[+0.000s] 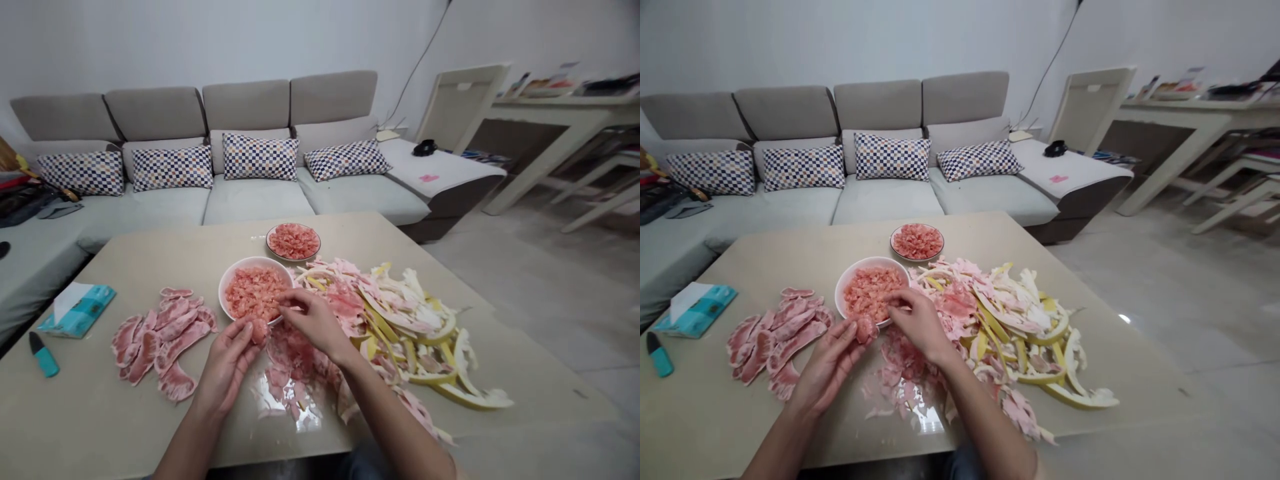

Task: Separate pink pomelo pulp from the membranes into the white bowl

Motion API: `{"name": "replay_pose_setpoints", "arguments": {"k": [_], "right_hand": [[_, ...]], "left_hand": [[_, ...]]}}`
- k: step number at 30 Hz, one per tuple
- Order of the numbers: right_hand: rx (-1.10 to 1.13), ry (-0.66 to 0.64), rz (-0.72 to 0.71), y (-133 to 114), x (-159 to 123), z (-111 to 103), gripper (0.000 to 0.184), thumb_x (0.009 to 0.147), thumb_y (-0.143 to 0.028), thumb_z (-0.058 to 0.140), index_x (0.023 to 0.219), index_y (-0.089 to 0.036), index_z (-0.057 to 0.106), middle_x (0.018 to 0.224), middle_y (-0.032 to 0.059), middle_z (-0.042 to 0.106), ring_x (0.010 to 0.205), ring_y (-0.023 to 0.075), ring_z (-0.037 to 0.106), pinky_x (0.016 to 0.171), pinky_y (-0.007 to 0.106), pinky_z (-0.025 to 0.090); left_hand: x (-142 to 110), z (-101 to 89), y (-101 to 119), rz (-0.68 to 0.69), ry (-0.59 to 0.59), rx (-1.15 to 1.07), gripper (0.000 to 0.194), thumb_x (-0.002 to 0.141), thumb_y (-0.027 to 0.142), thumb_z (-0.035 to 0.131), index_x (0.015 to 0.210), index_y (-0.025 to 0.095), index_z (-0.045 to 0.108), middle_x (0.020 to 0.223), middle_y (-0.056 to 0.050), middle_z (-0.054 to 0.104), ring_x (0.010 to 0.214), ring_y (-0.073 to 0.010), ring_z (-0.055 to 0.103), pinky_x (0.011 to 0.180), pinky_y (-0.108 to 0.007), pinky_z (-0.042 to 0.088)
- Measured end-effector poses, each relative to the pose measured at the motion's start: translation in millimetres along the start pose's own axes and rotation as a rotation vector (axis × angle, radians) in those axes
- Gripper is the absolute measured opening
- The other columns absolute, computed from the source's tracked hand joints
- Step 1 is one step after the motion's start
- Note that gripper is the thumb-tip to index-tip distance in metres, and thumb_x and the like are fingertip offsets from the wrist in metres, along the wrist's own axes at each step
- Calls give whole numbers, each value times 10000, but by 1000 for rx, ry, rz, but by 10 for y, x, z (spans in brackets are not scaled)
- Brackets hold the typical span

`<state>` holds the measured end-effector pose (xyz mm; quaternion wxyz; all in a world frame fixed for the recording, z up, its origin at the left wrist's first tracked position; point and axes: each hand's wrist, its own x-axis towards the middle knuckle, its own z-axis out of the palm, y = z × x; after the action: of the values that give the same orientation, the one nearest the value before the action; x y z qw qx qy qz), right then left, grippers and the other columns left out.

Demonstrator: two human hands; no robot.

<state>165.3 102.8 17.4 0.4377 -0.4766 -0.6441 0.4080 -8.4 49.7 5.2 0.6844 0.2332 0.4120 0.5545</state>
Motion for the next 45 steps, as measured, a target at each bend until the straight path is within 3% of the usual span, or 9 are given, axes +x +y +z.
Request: {"name": "replay_pose_setpoints", "arguments": {"k": [5, 10, 14, 20, 28, 32, 39, 45], "right_hand": [[-168, 12, -178, 117, 204, 132, 289, 803, -140, 564, 1051, -205, 696, 1113, 76, 694, 1122, 229, 597, 1022, 418, 408], [-135, 196, -193, 52, -41, 111, 183, 857, -186, 551, 969, -195, 695, 994, 77, 699, 930, 204, 652, 818, 341, 526], [-127, 116, -198, -112, -366, 181, 140, 889, -221, 557, 953, -221, 682, 958, 51, 684, 892, 185, 638, 804, 318, 515], [-104, 100, -138, -94, -542, 324, 199, 815, -199, 661, 1014, -211, 653, 975, 51, 658, 852, 178, 627, 735, 289, 515], [90, 41, 52, -149, -493, 250, 236, 796, -304, 684, 1003, -195, 655, 880, 29, 684, 728, 158, 639, 661, 265, 526], [79, 53, 44, -150, -497, 225, 320, 766, -309, 714, 1063, -201, 665, 926, 37, 703, 780, 168, 653, 693, 266, 528], [104, 52, 102, -105, -427, 137, 206, 818, -302, 607, 951, -188, 715, 942, 56, 735, 860, 198, 676, 774, 311, 530], [181, 12, 166, -97, -397, 139, 220, 829, -317, 575, 958, -183, 692, 875, 40, 731, 778, 174, 671, 711, 287, 533]], "left_hand": [[11, -29, -29, 4, -1, -13, 264, 769, 268, 723, 983, 118, 689, 944, -87, 714, 895, -175, 660, 844, -297, 534], [6, -21, -55, 36, 37, 30, 296, 754, 291, 732, 998, 125, 700, 1017, -108, 717, 938, -203, 665, 879, -322, 523], [6, -5, -103, 85, 54, 64, 299, 733, 295, 749, 977, 129, 702, 1005, -93, 714, 921, -182, 656, 843, -286, 522], [6, 9, -137, 130, 45, 97, 259, 701, 261, 777, 912, 147, 680, 897, -46, 710, 852, -140, 647, 780, -228, 504], [-26, 38, -110, 208, -22, 241, 224, 710, 239, 762, 889, 159, 654, 879, -33, 685, 860, -144, 636, 789, -226, 485], [-26, 33, -107, 256, -59, 364, 182, 731, 253, 737, 872, 171, 656, 870, -29, 686, 863, -154, 641, 802, -240, 489], [-59, 36, -123, 290, -56, 467, 157, 761, 287, 699, 844, 175, 629, 827, -18, 667, 807, -147, 629, 780, -243, 492], [-53, 49, -143, 299, -19, 442, 177, 766, 306, 687, 860, 170, 626, 864, -39, 677, 848, -173, 642, 807, -274, 495]]}}
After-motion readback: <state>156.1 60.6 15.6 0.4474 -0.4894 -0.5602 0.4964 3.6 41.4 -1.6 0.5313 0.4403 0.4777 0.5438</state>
